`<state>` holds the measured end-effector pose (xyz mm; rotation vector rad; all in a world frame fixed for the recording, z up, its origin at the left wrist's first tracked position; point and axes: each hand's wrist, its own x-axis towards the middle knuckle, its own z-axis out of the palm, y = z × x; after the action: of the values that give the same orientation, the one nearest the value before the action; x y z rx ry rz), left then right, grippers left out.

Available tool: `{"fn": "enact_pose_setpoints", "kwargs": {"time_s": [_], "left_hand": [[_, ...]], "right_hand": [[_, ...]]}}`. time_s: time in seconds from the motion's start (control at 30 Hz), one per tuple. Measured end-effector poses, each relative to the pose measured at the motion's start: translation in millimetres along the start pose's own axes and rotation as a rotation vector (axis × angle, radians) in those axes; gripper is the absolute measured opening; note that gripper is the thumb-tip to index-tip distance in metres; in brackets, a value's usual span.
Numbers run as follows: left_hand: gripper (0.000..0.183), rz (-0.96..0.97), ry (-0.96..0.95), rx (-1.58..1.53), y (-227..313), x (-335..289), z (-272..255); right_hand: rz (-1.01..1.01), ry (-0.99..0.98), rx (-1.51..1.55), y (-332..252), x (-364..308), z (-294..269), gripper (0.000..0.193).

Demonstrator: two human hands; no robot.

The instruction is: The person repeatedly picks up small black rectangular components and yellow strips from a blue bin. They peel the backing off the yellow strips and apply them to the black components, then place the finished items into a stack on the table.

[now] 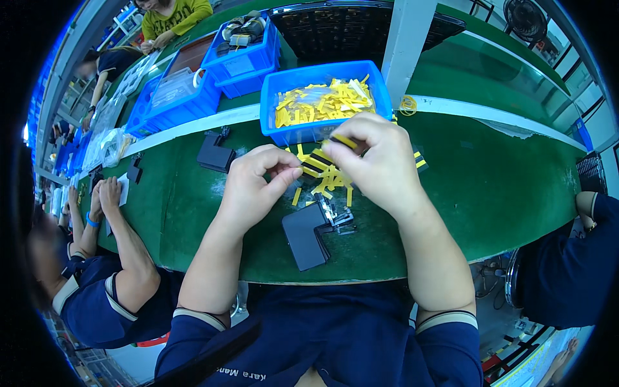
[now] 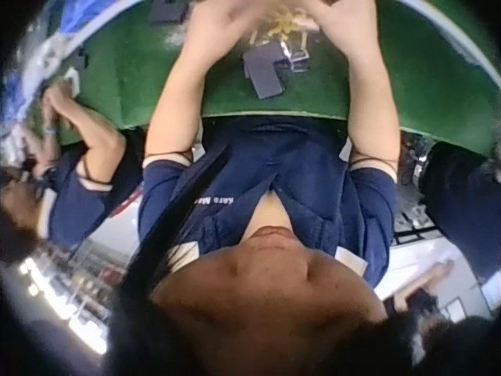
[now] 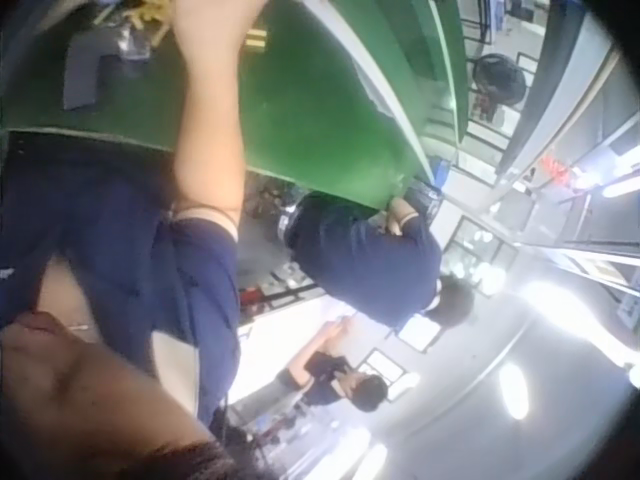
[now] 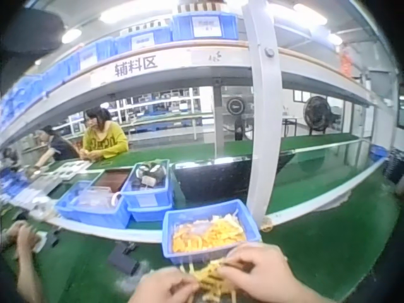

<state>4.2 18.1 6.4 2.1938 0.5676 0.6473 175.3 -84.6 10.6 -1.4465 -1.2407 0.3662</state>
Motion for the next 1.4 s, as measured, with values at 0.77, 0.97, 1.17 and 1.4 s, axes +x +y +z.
{"fn": "enact_pose_setpoints", "kwargs": {"time_s": [0.77,0.97,1.17,1.4], "left_hand": [[0.023,-0.005,0.087,0.591,-35,1,2],[0.083,0.163,-0.374,0.43,24,-22,-3],[0.073,0.192,-0.17,0.324,23,-26,0],[0.016,-0.212,-0.1,-0.603,6,-12,1]], "right_hand": [[0.253,-0.003,0.366,-7,-5,9,0.028],[0.211,0.082,0.326,-7,-5,11,0.026],[-0.066,0.164,0.199,0,-6,13,0.017],[-0.185,0.14,0.037,-11,-15,20,0.015]]}}
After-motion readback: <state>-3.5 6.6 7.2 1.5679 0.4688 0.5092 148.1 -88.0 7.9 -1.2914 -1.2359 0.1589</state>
